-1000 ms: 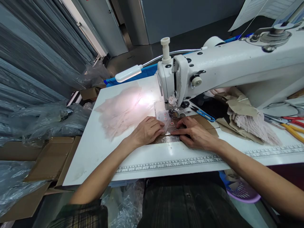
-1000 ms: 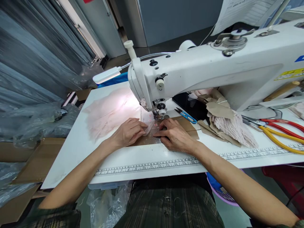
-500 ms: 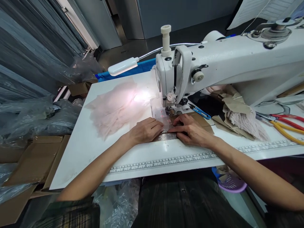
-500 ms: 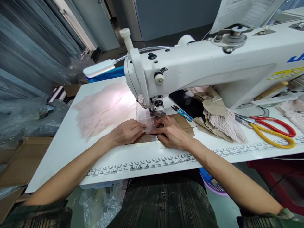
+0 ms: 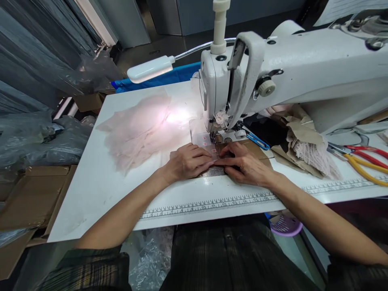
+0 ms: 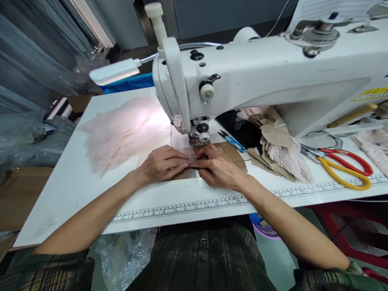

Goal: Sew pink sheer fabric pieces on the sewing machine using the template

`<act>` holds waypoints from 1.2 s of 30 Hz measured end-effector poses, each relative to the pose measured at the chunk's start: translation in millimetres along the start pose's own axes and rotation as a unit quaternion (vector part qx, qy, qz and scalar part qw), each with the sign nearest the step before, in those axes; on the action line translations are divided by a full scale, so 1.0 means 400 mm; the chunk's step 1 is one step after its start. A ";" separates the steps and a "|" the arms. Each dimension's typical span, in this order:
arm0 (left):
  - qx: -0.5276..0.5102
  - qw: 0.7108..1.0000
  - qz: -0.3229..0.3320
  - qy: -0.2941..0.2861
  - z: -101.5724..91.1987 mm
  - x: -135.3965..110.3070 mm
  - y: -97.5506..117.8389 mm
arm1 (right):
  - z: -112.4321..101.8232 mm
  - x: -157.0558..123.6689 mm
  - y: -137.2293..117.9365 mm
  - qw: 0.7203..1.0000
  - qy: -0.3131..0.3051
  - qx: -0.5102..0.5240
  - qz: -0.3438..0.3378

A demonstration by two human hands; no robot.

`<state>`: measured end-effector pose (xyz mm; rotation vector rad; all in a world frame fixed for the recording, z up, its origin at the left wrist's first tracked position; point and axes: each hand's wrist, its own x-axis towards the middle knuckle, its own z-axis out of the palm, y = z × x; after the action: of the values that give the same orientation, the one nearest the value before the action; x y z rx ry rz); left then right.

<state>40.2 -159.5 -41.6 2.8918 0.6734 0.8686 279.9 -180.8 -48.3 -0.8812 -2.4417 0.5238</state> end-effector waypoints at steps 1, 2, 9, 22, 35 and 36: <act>-0.022 0.999 -0.023 0.028 0.000 0.000 0.002 | -0.003 0.003 0.001 1.000 0.002 0.013 0.002; -0.043 0.996 -0.048 0.056 0.000 0.001 0.004 | -0.006 0.005 0.003 1.000 0.005 0.024 0.006; -0.073 0.982 -0.123 0.125 -0.003 0.004 0.018 | 0.001 0.008 0.009 1.000 0.006 -0.015 0.013; 0.015 1.000 0.019 -0.020 0.001 0.002 0.008 | -0.003 -0.007 -0.011 0.998 -0.040 -0.042 -0.002; 0.055 0.997 0.053 -0.001 0.005 0.002 0.009 | -0.005 -0.006 -0.016 0.998 -0.045 -0.040 0.010; 0.056 0.997 0.058 -0.001 0.003 0.003 0.010 | -0.013 -0.002 -0.015 0.998 -0.048 -0.032 0.013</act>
<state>43.3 -162.7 -41.4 3.0582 0.5758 0.8658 280.4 -184.6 -41.6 -0.9339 -2.5503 0.5099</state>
